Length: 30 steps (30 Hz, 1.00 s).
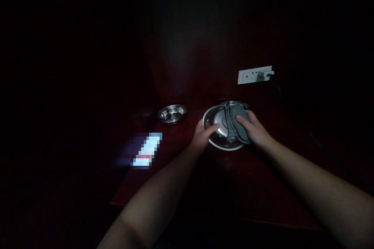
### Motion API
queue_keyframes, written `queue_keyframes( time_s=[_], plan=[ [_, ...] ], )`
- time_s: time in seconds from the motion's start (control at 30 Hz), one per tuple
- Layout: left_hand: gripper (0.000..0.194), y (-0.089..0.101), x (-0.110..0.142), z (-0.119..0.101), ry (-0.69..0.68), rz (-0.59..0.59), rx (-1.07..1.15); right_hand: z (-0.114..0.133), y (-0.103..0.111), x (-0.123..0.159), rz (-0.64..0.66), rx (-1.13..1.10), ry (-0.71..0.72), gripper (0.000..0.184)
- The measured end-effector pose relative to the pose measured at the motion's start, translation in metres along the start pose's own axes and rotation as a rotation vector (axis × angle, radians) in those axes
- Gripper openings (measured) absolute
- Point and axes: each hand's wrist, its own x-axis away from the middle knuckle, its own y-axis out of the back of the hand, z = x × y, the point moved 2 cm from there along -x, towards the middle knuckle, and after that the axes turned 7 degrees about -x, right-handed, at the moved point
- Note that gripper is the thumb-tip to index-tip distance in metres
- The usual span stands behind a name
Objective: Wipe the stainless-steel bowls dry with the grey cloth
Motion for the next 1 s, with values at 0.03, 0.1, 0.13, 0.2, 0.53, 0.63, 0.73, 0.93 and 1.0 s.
queue_keyframes(
  time_s=[0.03, 0.1, 0.13, 0.2, 0.53, 0.63, 0.73, 0.93, 1.0],
  plan=[
    [0.046, 0.0001, 0.0000, -0.0006, -0.005, 0.006, -0.009, -0.0001, -0.0003, 0.0001, 0.009, -0.007, 0.002, 0.044],
    [0.047, 0.0001, 0.0000, -0.0012, -0.012, 0.023, -0.024, 0.0004, -0.0011, 0.0007, 0.026, -0.029, 0.002, 0.043],
    [0.046, 0.0002, 0.0000, -0.0013, -0.014, 0.027, -0.031, 0.0010, -0.0016, 0.0010, 0.032, -0.036, -0.001, 0.043],
    [0.045, 0.0007, 0.0001, -0.0009, -0.018, 0.029, -0.042, 0.0026, -0.0023, 0.0017, 0.037, -0.036, -0.008, 0.043],
    [0.044, 0.0026, 0.0002, 0.0004, -0.025, 0.014, -0.032, 0.0069, -0.0018, 0.0020, 0.038, 0.007, 0.000, 0.043],
    [0.044, 0.0032, -0.0001, 0.0004, 0.002, -0.012, -0.027, 0.0060, -0.0014, 0.0016, 0.040, 0.011, 0.001, 0.043],
    [0.042, 0.0034, -0.0001, 0.0005, 0.008, -0.017, -0.026, 0.0057, -0.0009, 0.0011, 0.046, 0.000, -0.002, 0.043],
    [0.040, 0.0030, 0.0005, 0.0010, 0.018, -0.016, -0.015, 0.0058, -0.0003, 0.0004, 0.057, 0.002, -0.013, 0.042],
    [0.039, 0.0028, 0.0005, 0.0010, 0.020, -0.016, -0.014, 0.0055, -0.0006, 0.0004, 0.061, -0.013, -0.014, 0.041]
  ],
)
